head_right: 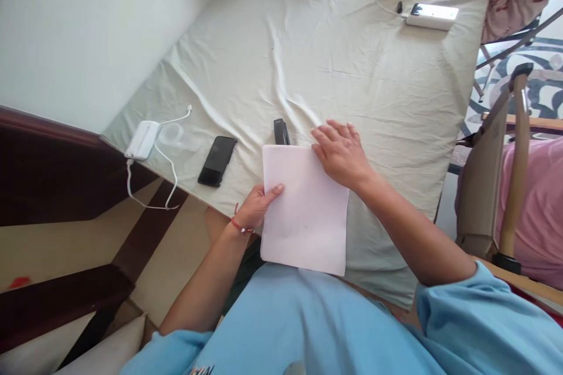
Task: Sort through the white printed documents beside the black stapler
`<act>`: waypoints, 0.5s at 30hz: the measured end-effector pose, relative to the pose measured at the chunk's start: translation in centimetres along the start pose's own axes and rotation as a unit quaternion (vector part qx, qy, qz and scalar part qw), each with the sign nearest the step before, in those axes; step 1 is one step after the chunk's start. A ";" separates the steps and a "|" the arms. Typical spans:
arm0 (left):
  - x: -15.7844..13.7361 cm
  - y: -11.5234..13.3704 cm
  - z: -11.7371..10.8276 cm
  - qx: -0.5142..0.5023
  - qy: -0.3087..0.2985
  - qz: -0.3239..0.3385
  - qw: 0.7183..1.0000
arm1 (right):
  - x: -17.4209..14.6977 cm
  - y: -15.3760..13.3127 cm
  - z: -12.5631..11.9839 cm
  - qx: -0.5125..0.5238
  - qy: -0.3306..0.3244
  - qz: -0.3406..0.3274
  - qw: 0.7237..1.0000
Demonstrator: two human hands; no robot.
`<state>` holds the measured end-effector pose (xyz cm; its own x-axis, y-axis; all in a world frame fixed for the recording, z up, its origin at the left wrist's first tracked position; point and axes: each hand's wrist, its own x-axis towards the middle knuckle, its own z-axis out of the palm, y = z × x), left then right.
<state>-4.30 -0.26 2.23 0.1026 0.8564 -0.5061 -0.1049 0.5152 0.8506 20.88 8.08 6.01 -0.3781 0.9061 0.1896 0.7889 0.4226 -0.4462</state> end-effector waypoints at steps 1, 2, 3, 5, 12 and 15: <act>0.0 0.0 0.0 0.000 -0.001 0.001 1.000 | 0.5 -0.2 0.0 -0.015 -0.051 -0.006 0.999; 0.0 -0.1 0.1 -0.003 -0.001 0.001 1.000 | 0.7 -0.4 0.1 -0.025 -0.093 -0.008 0.995; 0.1 -0.2 0.0 -0.007 0.000 0.001 1.000 | 0.7 -0.5 0.3 -0.032 -0.126 -0.006 0.992; 0.2 -0.4 0.0 -0.017 0.007 0.002 1.000 | 0.6 -0.6 0.7 -0.038 -0.162 0.004 0.986; 0.5 -0.7 0.5 -0.037 0.026 0.016 0.999 | 0.7 0.0 1.3 0.017 -0.141 0.031 0.989; 0.7 -0.2 0.3 -0.020 -0.001 0.016 1.000 | 1.2 0.4 1.5 0.062 -0.133 -0.001 0.989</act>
<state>-3.92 0.27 1.74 0.1014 0.8722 -0.4785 -0.1475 0.4889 0.8598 20.01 9.30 4.77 -0.5067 0.8613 -0.0382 0.7284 0.4040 -0.5534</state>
